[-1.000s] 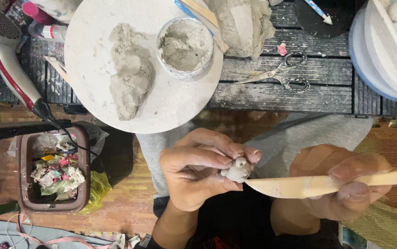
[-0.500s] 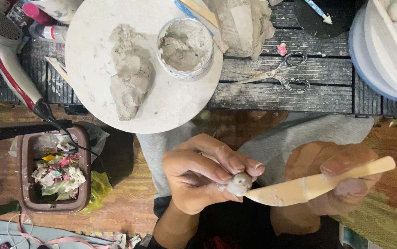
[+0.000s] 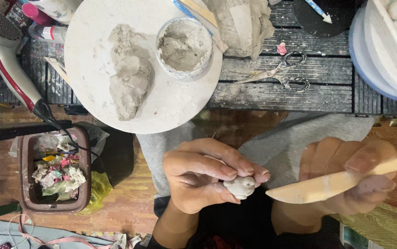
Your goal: The person shapes a small piece of clay using a wooden sculpting tool and their fingers. They repeatedly smooth and refine the surface of the clay piece while seated on the floor.
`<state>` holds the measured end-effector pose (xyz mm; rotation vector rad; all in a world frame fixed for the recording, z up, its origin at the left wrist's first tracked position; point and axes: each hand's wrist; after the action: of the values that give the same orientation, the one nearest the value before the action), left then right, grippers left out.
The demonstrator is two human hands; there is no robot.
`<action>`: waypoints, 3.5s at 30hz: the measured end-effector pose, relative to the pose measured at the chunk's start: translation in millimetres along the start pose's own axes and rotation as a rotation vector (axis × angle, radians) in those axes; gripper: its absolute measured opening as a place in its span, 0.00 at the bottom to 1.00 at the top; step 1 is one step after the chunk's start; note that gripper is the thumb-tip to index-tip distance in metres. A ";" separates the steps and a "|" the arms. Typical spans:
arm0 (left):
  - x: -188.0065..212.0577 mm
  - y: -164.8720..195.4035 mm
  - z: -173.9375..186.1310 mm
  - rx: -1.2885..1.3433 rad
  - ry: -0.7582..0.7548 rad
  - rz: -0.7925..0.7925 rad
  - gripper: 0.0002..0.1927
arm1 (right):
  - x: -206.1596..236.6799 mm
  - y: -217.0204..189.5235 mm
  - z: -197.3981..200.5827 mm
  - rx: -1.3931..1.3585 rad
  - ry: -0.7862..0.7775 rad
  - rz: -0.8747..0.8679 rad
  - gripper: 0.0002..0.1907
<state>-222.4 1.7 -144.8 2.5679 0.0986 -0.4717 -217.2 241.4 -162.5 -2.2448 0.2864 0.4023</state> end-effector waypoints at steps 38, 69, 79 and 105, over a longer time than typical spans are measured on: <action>5.6 1.9 1.1 -0.004 0.045 0.030 0.13 | -5.9 10.2 -13.6 0.153 -0.002 0.229 0.12; 1.8 2.6 3.5 -0.069 -0.013 0.022 0.15 | -6.7 17.6 -20.7 0.212 -0.026 0.218 0.14; 0.7 -1.3 2.4 -0.044 0.000 0.013 0.13 | -2.9 20.2 -22.7 0.268 -0.031 0.268 0.13; 7.2 -6.7 1.1 -0.045 0.073 0.018 0.10 | -1.6 19.8 -22.4 0.195 -0.006 0.238 0.13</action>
<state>-217.0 6.7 -151.5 2.5395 0.1102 -0.3646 -220.9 211.7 -161.8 -2.0247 0.5681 0.4849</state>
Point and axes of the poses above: each hand's wrist, its own x-axis away from the middle knuckle, its own z-axis out of the back of the hand, y = z × x, and after that the axes turned 5 degrees about y, right-handed
